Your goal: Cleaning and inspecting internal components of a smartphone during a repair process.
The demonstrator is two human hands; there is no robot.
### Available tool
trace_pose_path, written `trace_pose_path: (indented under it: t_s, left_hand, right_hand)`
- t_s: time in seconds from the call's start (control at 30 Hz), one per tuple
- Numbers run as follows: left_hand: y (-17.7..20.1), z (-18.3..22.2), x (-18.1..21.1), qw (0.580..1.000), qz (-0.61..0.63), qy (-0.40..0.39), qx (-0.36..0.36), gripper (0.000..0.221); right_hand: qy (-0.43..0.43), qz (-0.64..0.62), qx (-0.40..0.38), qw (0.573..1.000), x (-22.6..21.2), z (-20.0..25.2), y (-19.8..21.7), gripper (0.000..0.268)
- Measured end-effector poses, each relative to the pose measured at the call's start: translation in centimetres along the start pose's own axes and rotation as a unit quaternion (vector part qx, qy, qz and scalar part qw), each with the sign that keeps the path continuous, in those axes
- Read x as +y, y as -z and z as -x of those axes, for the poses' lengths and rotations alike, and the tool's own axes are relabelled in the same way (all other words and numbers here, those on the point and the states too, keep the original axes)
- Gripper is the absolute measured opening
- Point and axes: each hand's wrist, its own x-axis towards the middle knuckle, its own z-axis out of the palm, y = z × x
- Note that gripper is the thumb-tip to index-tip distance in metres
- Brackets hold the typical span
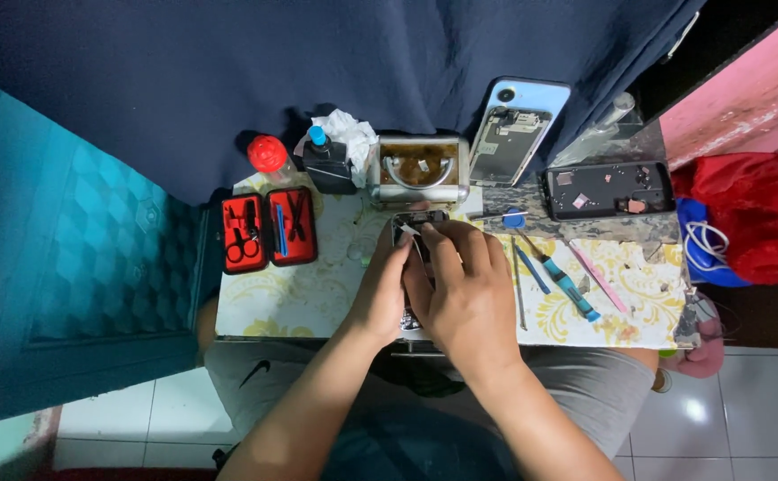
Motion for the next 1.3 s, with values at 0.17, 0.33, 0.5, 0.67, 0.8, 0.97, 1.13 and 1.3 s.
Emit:
trace_pose_path:
  t_s: [0.17,0.33,0.5,0.67,0.8,0.97,1.13,1.3]
  left_hand:
    - [0.9,-0.7,-1.5,0.999,-0.039,-0.013,0.01,0.032]
    - [1.1,-0.6,-1.9,0.999,-0.046,-0.029,0.0,0.04]
    - [0.2,0.0,-1.2,0.996,-0.081,-0.015,0.044,0.037]
    - [1.6,-0.4,-2.5,0.998,-0.043,-0.044,-0.001,0.036]
    - [1.7,-0.6,-2.6,0.998,-0.036,-0.049,-0.01,0.036]
    - [1.9,-0.8,-2.8,0.998,-0.034,-0.052,-0.015,0.036]
    - [2.3,-0.9,-3.4,0.993,-0.058,-0.086,-0.054,0.036]
    - [1.4,0.3,-1.6,0.979,-0.173,-0.088,-0.055,0.034]
  right_hand:
    - [0.0,0.008,-0.007,1.0,0.3,0.3,0.0,0.024]
    - [-0.007,0.012,-0.016,1.0,0.2,0.3,0.2,0.024]
    - [-0.008,0.037,-0.025,0.999,0.0,0.3,0.1,0.023]
    - [0.004,0.033,-0.019,0.999,-0.3,0.1,0.2,0.021]
    - [0.004,0.029,-0.022,0.999,-0.3,0.4,-0.1,0.018]
    - [0.01,0.034,-0.017,0.999,-0.2,0.4,-0.2,0.016]
    - [0.029,0.034,-0.011,0.999,0.1,0.6,-0.3,0.016]
    - [0.091,0.045,-0.036,0.994,2.4,0.6,-0.2,0.018]
